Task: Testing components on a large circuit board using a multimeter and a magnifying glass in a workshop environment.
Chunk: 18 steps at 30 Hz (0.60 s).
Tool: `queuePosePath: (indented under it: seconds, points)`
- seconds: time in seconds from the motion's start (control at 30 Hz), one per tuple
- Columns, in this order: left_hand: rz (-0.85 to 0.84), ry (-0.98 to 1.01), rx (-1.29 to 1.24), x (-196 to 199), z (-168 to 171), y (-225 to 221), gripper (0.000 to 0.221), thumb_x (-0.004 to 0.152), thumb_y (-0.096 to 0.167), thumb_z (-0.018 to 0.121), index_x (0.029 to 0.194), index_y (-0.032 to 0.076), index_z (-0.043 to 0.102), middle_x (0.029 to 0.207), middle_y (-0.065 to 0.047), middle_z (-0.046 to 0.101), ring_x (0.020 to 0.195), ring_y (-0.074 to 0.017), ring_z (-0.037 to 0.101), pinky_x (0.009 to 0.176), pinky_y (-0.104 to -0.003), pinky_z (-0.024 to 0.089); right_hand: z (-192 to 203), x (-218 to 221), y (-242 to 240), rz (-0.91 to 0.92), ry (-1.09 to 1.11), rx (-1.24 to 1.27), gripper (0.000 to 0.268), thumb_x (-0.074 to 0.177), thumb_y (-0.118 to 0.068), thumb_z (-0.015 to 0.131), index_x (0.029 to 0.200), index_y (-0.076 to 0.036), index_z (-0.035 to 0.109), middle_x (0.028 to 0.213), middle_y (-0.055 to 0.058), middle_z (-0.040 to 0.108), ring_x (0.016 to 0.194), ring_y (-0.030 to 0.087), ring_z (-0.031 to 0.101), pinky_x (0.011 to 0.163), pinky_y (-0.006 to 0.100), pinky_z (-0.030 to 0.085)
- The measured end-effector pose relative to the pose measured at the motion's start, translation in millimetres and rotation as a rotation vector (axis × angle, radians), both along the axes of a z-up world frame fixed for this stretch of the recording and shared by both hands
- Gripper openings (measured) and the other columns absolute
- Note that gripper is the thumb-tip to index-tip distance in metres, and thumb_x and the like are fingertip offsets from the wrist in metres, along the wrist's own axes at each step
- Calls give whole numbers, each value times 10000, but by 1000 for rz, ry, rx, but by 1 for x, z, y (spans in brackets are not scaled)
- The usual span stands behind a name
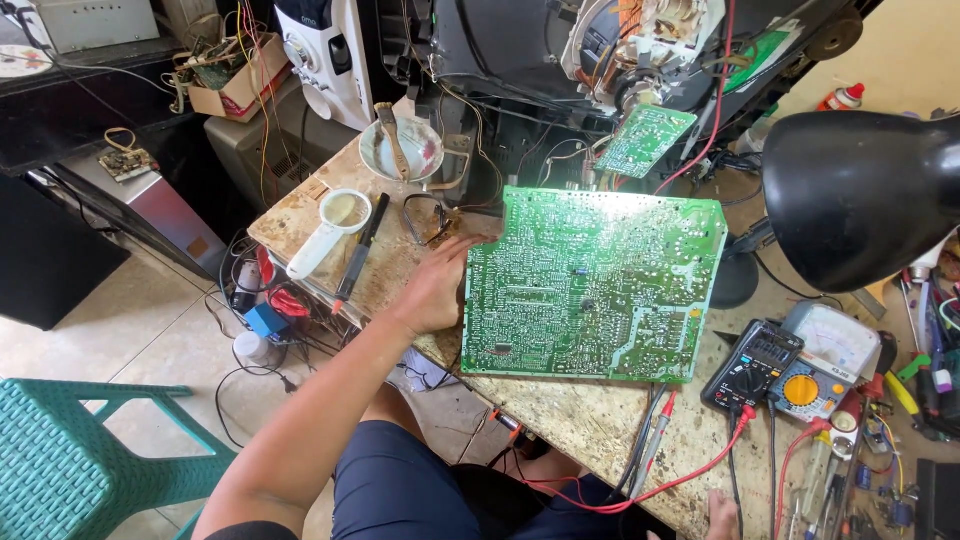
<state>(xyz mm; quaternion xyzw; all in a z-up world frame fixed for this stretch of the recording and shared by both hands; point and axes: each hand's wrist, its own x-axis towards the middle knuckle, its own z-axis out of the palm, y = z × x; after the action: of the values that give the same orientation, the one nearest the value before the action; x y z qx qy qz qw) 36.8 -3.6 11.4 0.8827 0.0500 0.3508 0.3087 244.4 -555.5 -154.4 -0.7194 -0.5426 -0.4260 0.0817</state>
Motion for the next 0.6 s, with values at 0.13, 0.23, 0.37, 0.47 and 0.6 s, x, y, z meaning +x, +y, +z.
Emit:
queuePosePath:
  seconds: [0.13,0.23,0.37,0.47,0.6]
  points:
    - [27,-40,26,8,-46,14,642,697,238,814,1248,-28,617,1220,-220,671,1216,-431,608,1126,-488,433,-6,-16,-1,-115,257,13,988,758,-500,598,1550,61,415,1513,317,530,1443,542,455,1242,641,376]
    - [67,73,30,3,-28,6,756,674,-152,641,1414,-56,520,1348,-221,661,1288,-417,596,1199,-500,402,-9,-33,1,-192,429,12,1165,686,-642,640,1611,13,368,1563,307,492,1534,553,390,1285,612,346]
    - [45,42,24,2,-23,5,624,773,52,764,1364,-24,578,1304,-186,695,1229,-395,645,1166,-501,447,43,-62,32,-512,904,79,1248,617,-173,824,1659,67,181,1559,238,476,1502,430,351,1231,498,269]
    - [77,170,-17,2,-24,5,806,643,-145,669,1427,-38,519,1391,-211,634,1334,-406,561,1211,-484,385,18,-42,6,-274,374,-81,1114,666,-689,628,1487,58,539,1539,319,550,1571,553,390,1306,636,357]
    - [63,116,2,1,-24,4,661,772,40,763,1395,-14,550,1344,-181,668,1274,-381,603,1159,-487,430,52,-57,15,-286,423,-113,936,738,-585,609,1500,-49,529,1665,246,432,1628,474,290,1290,762,207]
